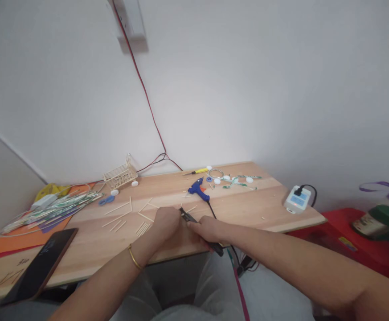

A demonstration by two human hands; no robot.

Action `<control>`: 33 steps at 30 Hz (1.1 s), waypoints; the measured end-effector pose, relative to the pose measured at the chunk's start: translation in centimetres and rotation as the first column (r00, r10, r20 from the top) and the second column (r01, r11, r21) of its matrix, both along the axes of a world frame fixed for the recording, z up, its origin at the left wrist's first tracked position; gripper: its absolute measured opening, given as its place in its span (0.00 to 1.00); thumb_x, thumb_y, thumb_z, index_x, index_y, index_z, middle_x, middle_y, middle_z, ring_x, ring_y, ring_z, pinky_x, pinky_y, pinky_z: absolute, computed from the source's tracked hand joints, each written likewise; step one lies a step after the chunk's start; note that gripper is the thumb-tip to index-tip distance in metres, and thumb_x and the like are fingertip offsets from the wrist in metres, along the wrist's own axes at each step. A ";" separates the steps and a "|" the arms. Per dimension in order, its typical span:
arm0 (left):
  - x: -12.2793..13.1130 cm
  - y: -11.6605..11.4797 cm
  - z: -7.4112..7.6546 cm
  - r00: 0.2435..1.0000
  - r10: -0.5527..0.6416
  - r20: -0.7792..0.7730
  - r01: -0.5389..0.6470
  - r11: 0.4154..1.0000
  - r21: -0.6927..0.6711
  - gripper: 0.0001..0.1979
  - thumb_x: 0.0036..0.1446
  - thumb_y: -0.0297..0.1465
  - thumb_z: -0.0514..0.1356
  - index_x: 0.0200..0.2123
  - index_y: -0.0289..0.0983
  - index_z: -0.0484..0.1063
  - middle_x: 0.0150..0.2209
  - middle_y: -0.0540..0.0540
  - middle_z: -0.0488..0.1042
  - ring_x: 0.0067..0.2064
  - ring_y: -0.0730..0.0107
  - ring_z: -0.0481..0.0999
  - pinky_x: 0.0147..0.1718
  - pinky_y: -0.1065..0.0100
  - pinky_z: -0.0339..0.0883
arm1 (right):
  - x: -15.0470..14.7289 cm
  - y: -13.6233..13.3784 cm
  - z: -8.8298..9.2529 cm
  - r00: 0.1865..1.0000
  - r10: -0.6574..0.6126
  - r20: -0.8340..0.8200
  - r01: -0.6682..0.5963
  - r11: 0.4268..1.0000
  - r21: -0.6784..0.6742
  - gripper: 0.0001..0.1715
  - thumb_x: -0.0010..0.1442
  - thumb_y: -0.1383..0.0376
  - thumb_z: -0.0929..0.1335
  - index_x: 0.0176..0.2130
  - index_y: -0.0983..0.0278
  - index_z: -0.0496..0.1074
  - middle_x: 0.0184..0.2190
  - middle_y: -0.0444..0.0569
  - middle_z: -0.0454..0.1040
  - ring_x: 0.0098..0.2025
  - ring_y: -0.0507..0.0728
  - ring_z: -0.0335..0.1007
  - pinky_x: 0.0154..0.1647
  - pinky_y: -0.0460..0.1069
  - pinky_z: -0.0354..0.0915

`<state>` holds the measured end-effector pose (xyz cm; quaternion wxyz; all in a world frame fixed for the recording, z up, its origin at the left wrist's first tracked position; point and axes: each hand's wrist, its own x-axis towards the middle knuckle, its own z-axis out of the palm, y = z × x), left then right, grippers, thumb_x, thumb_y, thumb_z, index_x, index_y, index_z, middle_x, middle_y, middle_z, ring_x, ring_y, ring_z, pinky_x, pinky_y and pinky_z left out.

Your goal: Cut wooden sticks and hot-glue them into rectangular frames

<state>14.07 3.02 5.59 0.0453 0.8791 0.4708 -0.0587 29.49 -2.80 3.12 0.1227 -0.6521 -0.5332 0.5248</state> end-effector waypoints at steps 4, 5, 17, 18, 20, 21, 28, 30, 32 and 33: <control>0.1 0.5 -0.2 0.999 -0.020 -0.033 0.021 0.999 0.032 0.13 0.55 0.23 0.51 0.36 0.30 0.76 0.34 0.32 0.77 0.39 0.54 0.77 0.36 0.58 0.69 | 0.3 0.6 0.6 0.995 0.050 0.085 -0.051 0.999 0.018 0.35 0.56 0.40 0.55 0.19 0.65 0.63 0.13 0.47 0.66 0.11 0.49 0.57 0.13 0.45 0.58; 0.2 0.6 -0.2 0.999 -0.024 -0.040 0.025 0.999 0.036 0.13 0.55 0.23 0.51 0.36 0.31 0.76 0.34 0.32 0.77 0.39 0.54 0.77 0.36 0.58 0.69 | 0.3 0.6 0.6 0.990 0.072 0.121 -0.078 0.996 0.039 0.37 0.56 0.39 0.54 0.18 0.65 0.63 0.13 0.48 0.66 0.11 0.49 0.58 0.14 0.45 0.58; -0.1 1.2 0.5 1.000 0.004 -0.024 -0.002 0.998 0.066 0.14 0.54 0.23 0.51 0.37 0.33 0.76 0.36 0.34 0.77 0.41 0.58 0.76 0.39 0.62 0.68 | 2.5 0.9 2.1 0.967 0.189 0.172 -0.206 0.975 0.084 0.37 0.51 0.35 0.56 0.21 0.65 0.64 0.17 0.47 0.67 0.17 0.51 0.62 0.19 0.45 0.59; -0.8 1.3 0.6 1.000 0.023 -0.011 -0.022 0.997 0.078 0.14 0.54 0.23 0.51 0.36 0.33 0.76 0.36 0.35 0.76 0.41 0.58 0.76 0.39 0.62 0.67 | 3.4 0.9 2.4 0.960 0.193 0.204 -0.221 0.967 0.123 0.37 0.50 0.35 0.57 0.23 0.65 0.65 0.18 0.47 0.68 0.18 0.52 0.63 0.20 0.45 0.59; -2.5 1.4 0.7 0.997 0.071 0.017 -0.072 0.991 0.109 0.13 0.54 0.24 0.50 0.36 0.32 0.75 0.36 0.34 0.76 0.41 0.57 0.75 0.38 0.62 0.67 | 5.6 0.8 3.0 0.939 0.114 0.324 -0.203 0.945 0.256 0.38 0.49 0.34 0.57 0.28 0.65 0.68 0.22 0.49 0.71 0.24 0.55 0.67 0.23 0.45 0.59; -3.5 1.5 0.8 0.995 0.092 0.035 -0.096 0.987 0.126 0.13 0.55 0.24 0.50 0.35 0.32 0.74 0.36 0.34 0.76 0.41 0.57 0.75 0.38 0.62 0.66 | 6.9 0.8 3.2 0.917 0.023 0.399 -0.167 0.929 0.330 0.38 0.50 0.34 0.56 0.30 0.65 0.68 0.25 0.51 0.73 0.27 0.57 0.69 0.25 0.46 0.58; -7.8 -0.5 0.1 0.970 0.144 0.198 -0.178 0.970 0.166 0.15 0.61 0.32 0.46 0.33 0.36 0.72 0.34 0.42 0.75 0.39 0.64 0.74 0.36 0.68 0.62 | 13.5 0.4 0.9 0.606 -0.306 0.734 -0.033 0.912 0.408 0.43 0.46 0.32 0.56 0.34 0.66 0.69 0.32 0.60 0.73 0.33 0.66 0.70 0.33 0.56 0.60; -8.5 -1.3 -0.7 0.934 0.130 0.333 -0.185 0.973 0.139 0.15 0.61 0.33 0.46 0.31 0.37 0.72 0.34 0.43 0.75 0.38 0.66 0.73 0.36 0.69 0.61 | 14.0 0.5 -0.4 0.527 -0.325 0.785 -0.106 0.892 0.440 0.43 0.45 0.33 0.57 0.38 0.65 0.69 0.37 0.61 0.72 0.40 0.70 0.68 0.39 0.61 0.58; -9.4 -2.0 -1.6 0.863 0.124 0.489 -0.208 0.971 0.120 0.16 0.61 0.32 0.46 0.31 0.37 0.72 0.32 0.43 0.75 0.37 0.66 0.72 0.36 0.69 0.61 | 14.1 1.0 -1.5 0.496 -0.352 0.794 -0.165 0.859 0.485 0.44 0.46 0.34 0.58 0.44 0.65 0.68 0.45 0.63 0.69 0.48 0.72 0.64 0.44 0.65 0.55; -10.1 -2.3 -2.1 0.818 0.131 0.560 -0.234 0.965 0.117 0.16 0.61 0.33 0.46 0.31 0.37 0.72 0.32 0.43 0.75 0.36 0.66 0.72 0.36 0.69 0.61 | 14.0 1.2 -1.9 0.495 -0.373 0.785 -0.177 0.841 0.512 0.44 0.46 0.34 0.58 0.46 0.64 0.67 0.49 0.63 0.67 0.51 0.73 0.61 0.46 0.66 0.53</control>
